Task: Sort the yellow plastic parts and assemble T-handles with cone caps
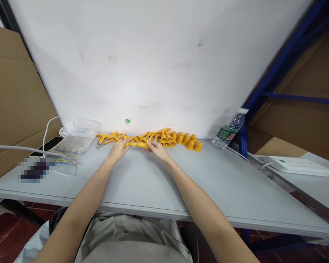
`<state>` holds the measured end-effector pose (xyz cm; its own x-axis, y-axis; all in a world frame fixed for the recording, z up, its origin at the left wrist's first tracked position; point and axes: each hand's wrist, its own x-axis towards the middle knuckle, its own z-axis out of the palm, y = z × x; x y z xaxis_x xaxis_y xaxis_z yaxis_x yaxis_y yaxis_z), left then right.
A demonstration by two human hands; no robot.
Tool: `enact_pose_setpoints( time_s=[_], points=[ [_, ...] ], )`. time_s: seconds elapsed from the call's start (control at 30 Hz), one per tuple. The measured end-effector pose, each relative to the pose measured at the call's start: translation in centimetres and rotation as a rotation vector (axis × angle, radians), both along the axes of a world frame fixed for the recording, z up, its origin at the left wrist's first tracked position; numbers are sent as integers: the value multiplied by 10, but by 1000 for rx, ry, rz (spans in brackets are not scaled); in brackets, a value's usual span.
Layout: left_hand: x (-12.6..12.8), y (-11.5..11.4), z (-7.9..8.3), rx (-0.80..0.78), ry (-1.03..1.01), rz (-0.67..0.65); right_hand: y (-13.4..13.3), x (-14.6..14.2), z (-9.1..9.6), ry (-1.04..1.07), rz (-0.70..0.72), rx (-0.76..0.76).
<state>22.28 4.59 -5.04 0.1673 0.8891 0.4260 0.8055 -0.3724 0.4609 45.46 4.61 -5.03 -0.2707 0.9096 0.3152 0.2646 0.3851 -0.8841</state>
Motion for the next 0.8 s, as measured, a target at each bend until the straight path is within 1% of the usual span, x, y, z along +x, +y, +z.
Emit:
enact_pose_setpoints(
  time_s=[0.07, 0.13, 0.23, 0.33, 0.43, 0.53, 0.6, 0.7, 0.8],
  points=[
    [-1, 0, 0, 6, 24, 9, -5, 0, 5, 29, 83, -41],
    [-1, 1, -1, 32, 39, 5, -10, 1, 10, 42, 110, -81],
    [1, 1, -2, 75, 43, -12, -13, 1, 13, 67, 48, -179],
    [3, 1, -4, 103, 31, -33, -12, -2, 12, 112, -12, -277],
    [6, 2, -6, 119, 4, -44, -11, -5, 12, 117, -71, -329],
    [8, 3, -9, 110, -19, -25, -11, -4, 14, 107, -94, -347],
    [8, 4, -10, 108, -32, -7, -12, -1, 15, 158, -54, -335],
    [7, 6, -11, 121, -50, 0, -12, 2, 16, 271, 26, -274],
    [6, 7, -11, 137, -75, -42, -11, 2, 14, 300, 33, -243]
  ],
)
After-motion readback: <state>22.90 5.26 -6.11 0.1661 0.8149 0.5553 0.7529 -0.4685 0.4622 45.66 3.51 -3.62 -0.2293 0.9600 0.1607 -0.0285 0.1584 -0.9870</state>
